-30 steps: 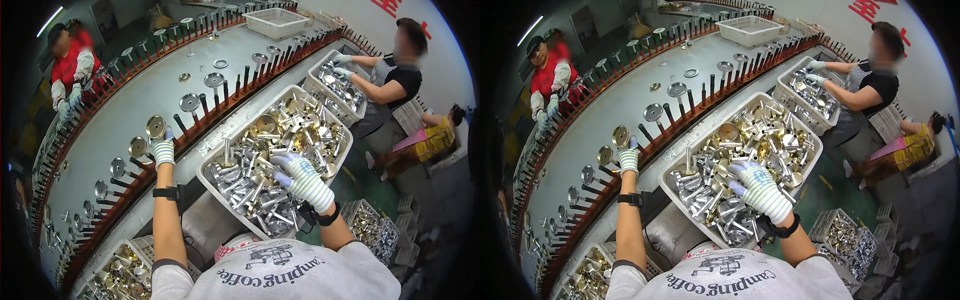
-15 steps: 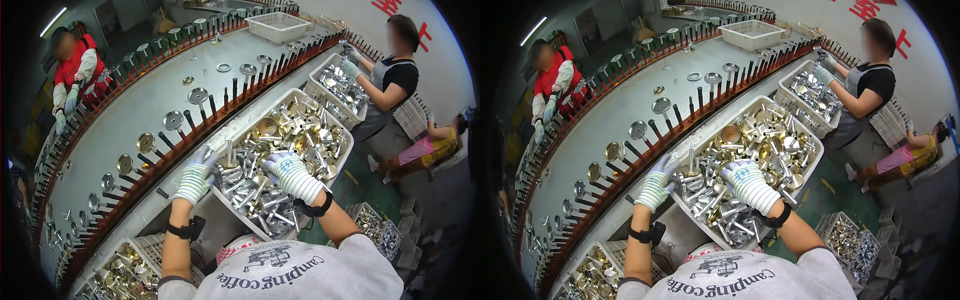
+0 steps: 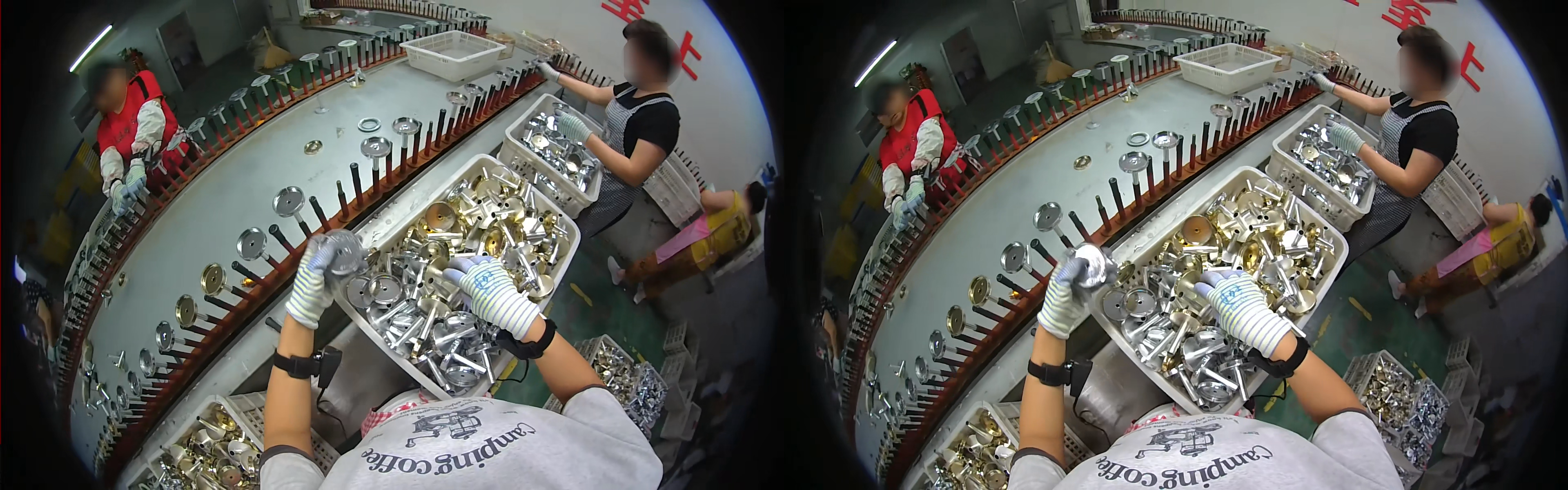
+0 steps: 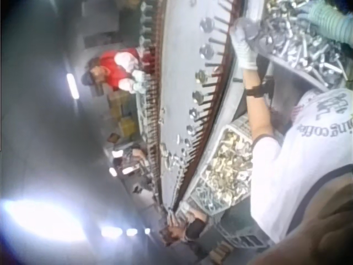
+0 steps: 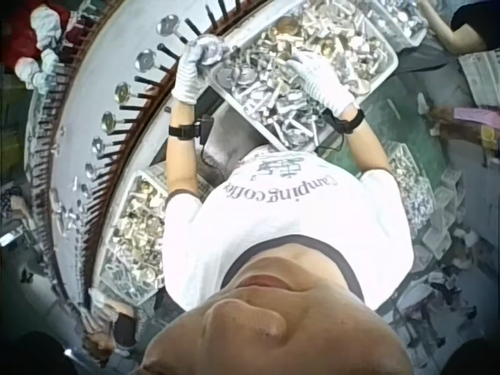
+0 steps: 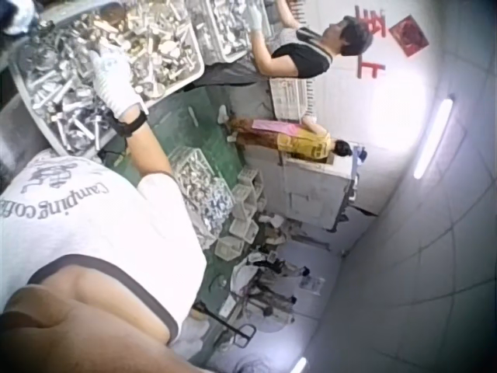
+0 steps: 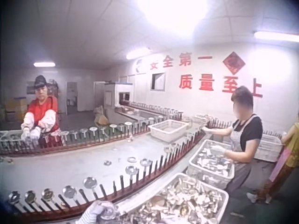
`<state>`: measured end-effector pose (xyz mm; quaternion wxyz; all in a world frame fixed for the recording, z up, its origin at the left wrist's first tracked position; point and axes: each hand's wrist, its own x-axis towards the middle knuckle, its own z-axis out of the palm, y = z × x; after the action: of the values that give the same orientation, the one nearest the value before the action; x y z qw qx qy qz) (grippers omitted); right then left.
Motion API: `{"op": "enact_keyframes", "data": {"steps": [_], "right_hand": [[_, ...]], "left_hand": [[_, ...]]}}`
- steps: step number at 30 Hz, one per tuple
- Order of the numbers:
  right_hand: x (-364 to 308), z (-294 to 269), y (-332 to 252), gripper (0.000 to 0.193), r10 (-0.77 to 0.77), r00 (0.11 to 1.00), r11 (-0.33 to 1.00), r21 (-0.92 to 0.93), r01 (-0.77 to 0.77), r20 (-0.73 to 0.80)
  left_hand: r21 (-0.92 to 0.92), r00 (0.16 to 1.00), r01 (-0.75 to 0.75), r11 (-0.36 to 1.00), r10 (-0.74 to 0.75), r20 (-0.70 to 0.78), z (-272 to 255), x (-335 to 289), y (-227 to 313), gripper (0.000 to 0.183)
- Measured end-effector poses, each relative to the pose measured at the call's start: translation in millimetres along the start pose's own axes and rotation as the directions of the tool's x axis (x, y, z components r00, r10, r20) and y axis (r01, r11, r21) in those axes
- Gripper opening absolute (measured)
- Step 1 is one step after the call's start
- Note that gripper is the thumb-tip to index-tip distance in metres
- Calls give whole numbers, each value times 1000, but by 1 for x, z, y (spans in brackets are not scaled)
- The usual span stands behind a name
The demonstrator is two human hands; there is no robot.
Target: The person picks up small, shiny metal components from a white bin and places them onto vertical pegs on a long assembly table. The person wears gloves and handles the parts one by one, moving them from a pile to the pegs. Other workers are visible in the background performing similar tasks.
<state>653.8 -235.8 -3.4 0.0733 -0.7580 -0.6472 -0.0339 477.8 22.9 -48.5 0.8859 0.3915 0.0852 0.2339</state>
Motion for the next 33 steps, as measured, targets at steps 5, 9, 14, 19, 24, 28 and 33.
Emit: {"op": "enact_keyframes", "data": {"steps": [5, 9, 14, 19, 24, 28, 33], "right_hand": [[-7, 1, 11, 38, 104, 985, 976, 203, -75, -137], [-4, -2, 8, 34, 158, 964, 937, 340, -78, -214], [-18, -15, 4, 33, 300, 937, 820, 550, -158, -177], [-20, -28, 4, 30, 436, 878, 709, 676, -202, -195], [-19, -38, -2, 29, 532, 844, 467, 854, -229, -64], [-11, -44, -17, 30, 531, 848, 340, 917, -210, -3], [-20, -51, -22, 33, 587, 804, 44, 988, -148, 95]], "left_hand": [[91, 969, -213, 973, 223, -107, -26, 47, 9, 42], [160, 836, -281, 946, 323, -443, -67, 99, 6, 29], [415, 816, -73, 907, 293, -498, -106, 124, -11, 32], [500, 795, -111, 859, 378, -474, -151, 112, -17, 29], [571, 826, -62, 819, 363, -431, -164, 101, -2, 27], [674, 791, 110, 730, 346, -504, -196, 71, 0, 26], [843, 626, -11, 537, 661, -413, -102, 22, -32, 40]]}}
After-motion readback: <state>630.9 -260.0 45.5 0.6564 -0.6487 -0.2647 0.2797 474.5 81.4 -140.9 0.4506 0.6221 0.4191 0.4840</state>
